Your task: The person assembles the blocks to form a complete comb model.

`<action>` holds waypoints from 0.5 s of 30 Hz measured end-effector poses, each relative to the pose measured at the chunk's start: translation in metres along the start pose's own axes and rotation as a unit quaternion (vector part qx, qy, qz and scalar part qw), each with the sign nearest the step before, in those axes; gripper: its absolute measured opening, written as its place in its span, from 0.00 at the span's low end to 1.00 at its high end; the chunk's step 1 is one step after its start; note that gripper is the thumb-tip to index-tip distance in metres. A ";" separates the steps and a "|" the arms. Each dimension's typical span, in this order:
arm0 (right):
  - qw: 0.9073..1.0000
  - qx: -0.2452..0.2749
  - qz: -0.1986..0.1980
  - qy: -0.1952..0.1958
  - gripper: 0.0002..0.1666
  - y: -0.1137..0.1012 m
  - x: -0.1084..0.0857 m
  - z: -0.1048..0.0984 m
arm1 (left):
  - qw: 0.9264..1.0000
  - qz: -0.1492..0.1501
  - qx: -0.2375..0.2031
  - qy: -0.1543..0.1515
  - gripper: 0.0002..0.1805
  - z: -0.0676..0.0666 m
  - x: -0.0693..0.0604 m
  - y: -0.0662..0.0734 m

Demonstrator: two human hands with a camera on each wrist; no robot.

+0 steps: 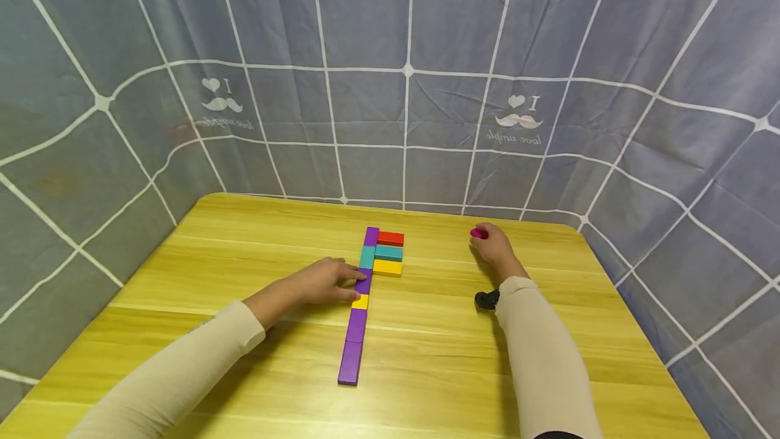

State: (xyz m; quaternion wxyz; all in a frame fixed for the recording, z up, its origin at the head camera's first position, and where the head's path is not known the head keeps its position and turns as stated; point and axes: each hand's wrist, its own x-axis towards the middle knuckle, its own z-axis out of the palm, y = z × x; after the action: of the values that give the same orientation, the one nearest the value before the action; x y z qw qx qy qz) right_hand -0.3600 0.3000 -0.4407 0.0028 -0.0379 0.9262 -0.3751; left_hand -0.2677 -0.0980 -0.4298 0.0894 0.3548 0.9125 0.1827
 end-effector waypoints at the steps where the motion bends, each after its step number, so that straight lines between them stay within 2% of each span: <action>1: 1.000 0.001 -0.002 0.002 0.29 0.002 -0.001 0.000 | 1.000 -0.001 0.002 0.000 0.25 0.000 0.000 0.000; 9: 1.000 0.015 -0.011 0.022 0.25 0.009 -0.008 0.003 | 1.000 -0.007 -0.006 0.003 0.25 0.000 -0.001 0.002; 15: 0.999 0.041 0.004 0.019 0.23 0.011 -0.013 0.004 | 1.000 -0.006 -0.006 0.003 0.25 0.000 -0.001 0.002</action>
State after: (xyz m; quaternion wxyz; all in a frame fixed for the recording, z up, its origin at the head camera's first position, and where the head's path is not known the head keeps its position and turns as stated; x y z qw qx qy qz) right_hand -0.3473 0.3064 -0.4514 -0.0118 -0.0273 0.9099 -0.4138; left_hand -0.2658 -0.0974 -0.4287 0.0898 0.3481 0.9138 0.1889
